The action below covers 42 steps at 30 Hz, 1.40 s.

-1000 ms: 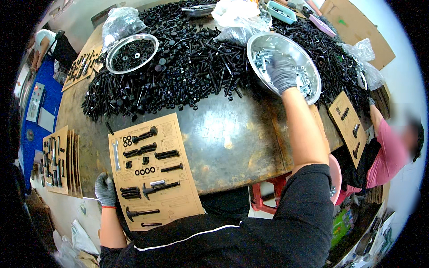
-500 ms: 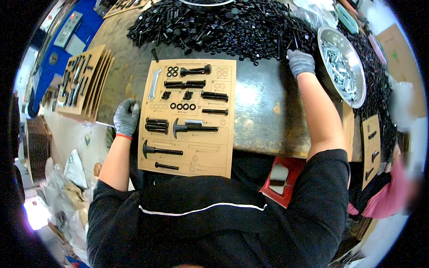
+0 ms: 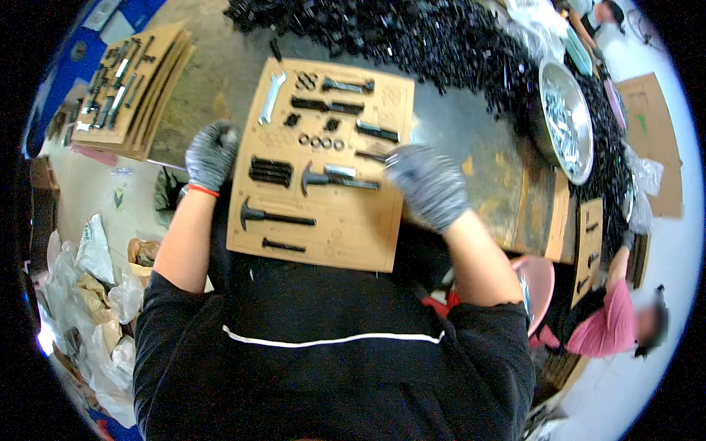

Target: The person arranges various black metal hardware components, including bolts, nuts, washers, and hammers, onto a cardboard template on a workbench. The person picks items from a large pile and places them into designated slots on the template.

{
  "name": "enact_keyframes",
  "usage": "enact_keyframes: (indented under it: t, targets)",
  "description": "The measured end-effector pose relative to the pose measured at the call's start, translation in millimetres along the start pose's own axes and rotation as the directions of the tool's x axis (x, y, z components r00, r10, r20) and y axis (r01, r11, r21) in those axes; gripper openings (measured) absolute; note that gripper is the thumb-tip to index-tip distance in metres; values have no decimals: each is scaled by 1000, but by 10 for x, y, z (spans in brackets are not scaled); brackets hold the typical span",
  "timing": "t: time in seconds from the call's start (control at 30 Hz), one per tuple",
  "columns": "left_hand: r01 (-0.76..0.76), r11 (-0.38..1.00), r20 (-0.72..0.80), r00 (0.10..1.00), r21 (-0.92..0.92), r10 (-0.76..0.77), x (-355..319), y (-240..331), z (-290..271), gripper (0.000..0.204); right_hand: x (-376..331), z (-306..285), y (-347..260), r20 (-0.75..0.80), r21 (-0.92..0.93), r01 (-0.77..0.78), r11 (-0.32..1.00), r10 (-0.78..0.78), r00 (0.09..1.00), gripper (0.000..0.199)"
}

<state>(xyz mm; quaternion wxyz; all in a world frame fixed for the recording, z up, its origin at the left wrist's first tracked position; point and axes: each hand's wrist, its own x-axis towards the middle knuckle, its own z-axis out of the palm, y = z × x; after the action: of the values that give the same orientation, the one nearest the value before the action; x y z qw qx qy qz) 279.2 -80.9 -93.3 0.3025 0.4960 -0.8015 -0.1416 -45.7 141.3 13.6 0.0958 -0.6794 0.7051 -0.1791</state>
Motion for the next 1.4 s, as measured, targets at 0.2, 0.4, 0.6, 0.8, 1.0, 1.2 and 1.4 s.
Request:
enact_keyframes:
  t: [0.2,0.4,0.6,0.8,1.0,1.2,1.4]
  targets:
    - [-70,996,-11,998,-50,70,22,-57,22,23,-328,629,-455,299,-111,-31,993,64,952,17]
    - [-49,998,-3,999,-31,49,26,-39,12,23,-310,657,-529,321,-171,-33,985,87,943,21]
    - [-33,998,25,999,-48,34,33,2,-29,22,-277,571,-633,129,12,-35,999,33,991,23]
    - [-9,999,69,998,-44,12,28,18,-78,22,168,830,-1173,-24,120,190,974,-189,982,20]
    - [19,998,128,992,-59,-11,39,-3,-112,29,437,1103,-1405,268,-150,142,978,-98,958,22]
    - [-22,1000,93,995,-17,24,34,-13,-54,26,463,1103,-1426,305,-186,109,976,-48,951,22]
    - [-91,996,89,992,-18,92,30,-24,-80,23,596,628,-708,-94,4,46,999,-46,995,31]
